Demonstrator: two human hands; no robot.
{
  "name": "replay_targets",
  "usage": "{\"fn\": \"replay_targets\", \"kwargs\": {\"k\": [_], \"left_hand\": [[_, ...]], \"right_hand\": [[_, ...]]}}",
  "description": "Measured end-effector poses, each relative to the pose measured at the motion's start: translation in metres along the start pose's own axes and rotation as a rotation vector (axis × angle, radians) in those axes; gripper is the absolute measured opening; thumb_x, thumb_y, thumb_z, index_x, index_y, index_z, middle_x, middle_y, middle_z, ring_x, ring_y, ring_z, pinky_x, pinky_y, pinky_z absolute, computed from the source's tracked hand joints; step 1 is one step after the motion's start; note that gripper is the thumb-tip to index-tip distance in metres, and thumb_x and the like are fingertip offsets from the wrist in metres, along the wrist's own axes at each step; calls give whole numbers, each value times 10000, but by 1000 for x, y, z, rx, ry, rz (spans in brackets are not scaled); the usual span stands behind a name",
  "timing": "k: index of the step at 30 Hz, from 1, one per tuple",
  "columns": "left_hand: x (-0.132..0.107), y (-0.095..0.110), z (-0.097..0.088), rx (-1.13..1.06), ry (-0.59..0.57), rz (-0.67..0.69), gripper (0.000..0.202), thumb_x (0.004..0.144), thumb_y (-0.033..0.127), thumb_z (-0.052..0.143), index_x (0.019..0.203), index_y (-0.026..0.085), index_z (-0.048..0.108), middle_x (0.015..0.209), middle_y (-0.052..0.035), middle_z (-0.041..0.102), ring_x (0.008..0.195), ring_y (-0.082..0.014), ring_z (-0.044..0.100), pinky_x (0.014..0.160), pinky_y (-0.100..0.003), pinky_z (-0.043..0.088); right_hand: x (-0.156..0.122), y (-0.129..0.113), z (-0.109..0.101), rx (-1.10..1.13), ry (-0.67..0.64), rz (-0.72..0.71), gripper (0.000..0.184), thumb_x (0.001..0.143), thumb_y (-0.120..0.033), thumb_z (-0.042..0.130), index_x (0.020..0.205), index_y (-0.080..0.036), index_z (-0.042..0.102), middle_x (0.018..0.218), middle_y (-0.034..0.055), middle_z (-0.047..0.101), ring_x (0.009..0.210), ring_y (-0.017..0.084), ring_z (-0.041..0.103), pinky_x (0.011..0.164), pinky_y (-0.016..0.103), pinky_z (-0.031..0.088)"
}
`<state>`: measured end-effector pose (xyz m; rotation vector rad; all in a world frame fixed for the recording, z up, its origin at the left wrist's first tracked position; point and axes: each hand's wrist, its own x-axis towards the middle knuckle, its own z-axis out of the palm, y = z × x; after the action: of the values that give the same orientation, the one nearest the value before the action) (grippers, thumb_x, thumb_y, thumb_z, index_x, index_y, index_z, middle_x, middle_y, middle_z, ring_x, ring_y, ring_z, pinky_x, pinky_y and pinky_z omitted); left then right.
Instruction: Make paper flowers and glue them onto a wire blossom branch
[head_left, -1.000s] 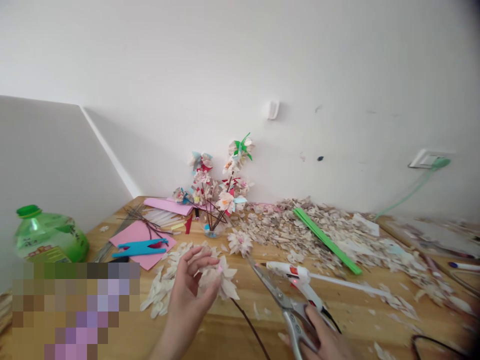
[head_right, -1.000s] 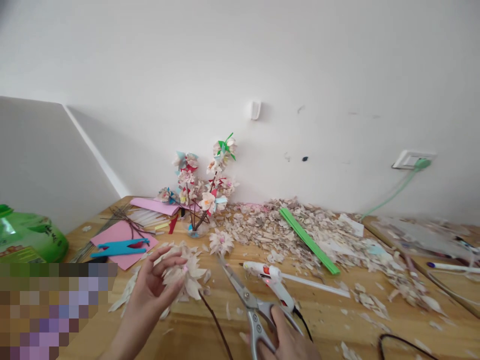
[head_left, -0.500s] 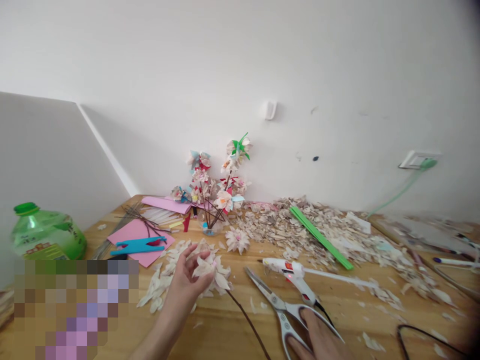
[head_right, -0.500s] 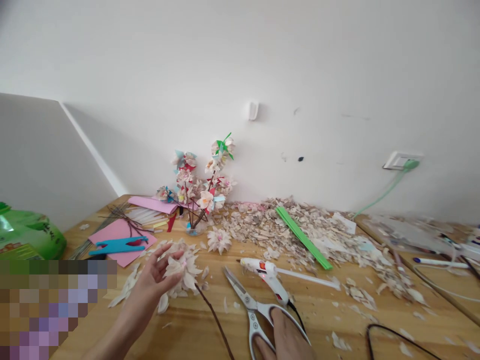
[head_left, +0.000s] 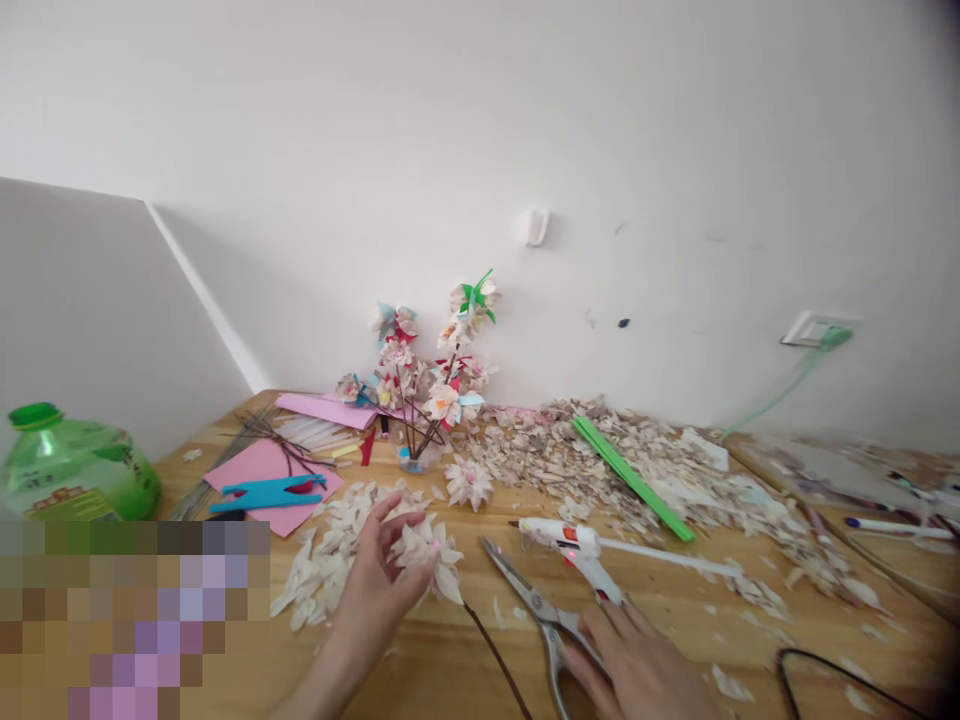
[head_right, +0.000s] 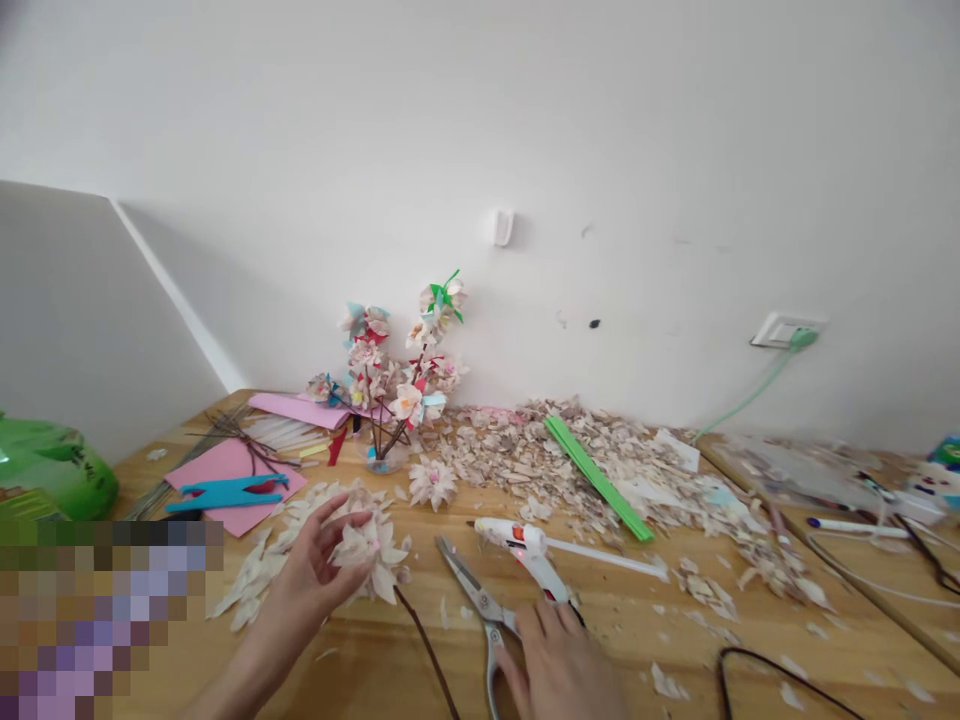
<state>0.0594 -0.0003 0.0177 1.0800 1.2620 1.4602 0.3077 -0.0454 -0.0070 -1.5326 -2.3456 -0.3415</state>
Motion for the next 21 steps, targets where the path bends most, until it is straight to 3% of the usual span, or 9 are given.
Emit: {"fn": "replay_targets", "kwargs": {"k": [3, 6, 10, 16, 18, 21], "left_hand": [[-5, 1, 3, 15, -72, 0, 635, 596, 266, 665, 1159, 223, 376, 1053, -94, 572, 1014, -201, 502, 700, -258, 389], [-9, 3, 4, 28, -167, -7, 646, 621, 262, 660, 1184, 232, 343, 1078, -96, 551, 1043, -207, 483, 727, -270, 387], [-13, 3, 2, 54, -175, 23, 642, 632, 238, 651, 1197, 251, 347, 1096, -96, 549, 1065, -218, 476, 747, -289, 387], [-13, 3, 0, -7, -113, 19, 656, 611, 253, 659, 1207, 249, 384, 1157, -117, 529, 1152, -263, 413, 817, -345, 372], [-12, 4, -1, -90, -115, -57, 691, 584, 256, 680, 1216, 254, 400, 1200, -120, 503, 1176, -286, 390, 861, -377, 358], [-11, 6, -2, -321, -185, -260, 719, 561, 248, 685, 1222, 260, 403, 1184, -119, 512, 1087, -315, 479, 850, -437, 380]], "right_hand": [[37, -29, -35, 303, -65, 93, 200, 873, -272, 358, 780, -218, 528, 735, 27, 599, 694, 190, 585, 613, 305, 451], [73, -57, -45, 638, -137, 116, 91, 850, -245, 431, 848, -219, 517, 793, 0, 600, 743, 147, 570, 658, 250, 425], [97, -74, -31, 809, -143, 95, 171, 822, -219, 470, 993, -224, 488, 737, -16, 564, 694, 143, 543, 632, 239, 396], [101, -77, -19, 969, -69, 71, 214, 809, -134, 418, 994, -236, 450, 687, -35, 489, 640, 134, 477, 607, 243, 355], [102, -77, -15, 1142, -51, 110, 185, 811, -166, 433, 983, -234, 426, 665, -50, 471, 607, 121, 457, 590, 237, 353], [105, -81, -7, 1471, -104, 202, 164, 798, -255, 489, 936, -229, 404, 633, -67, 458, 541, 102, 434, 510, 214, 352]]}}
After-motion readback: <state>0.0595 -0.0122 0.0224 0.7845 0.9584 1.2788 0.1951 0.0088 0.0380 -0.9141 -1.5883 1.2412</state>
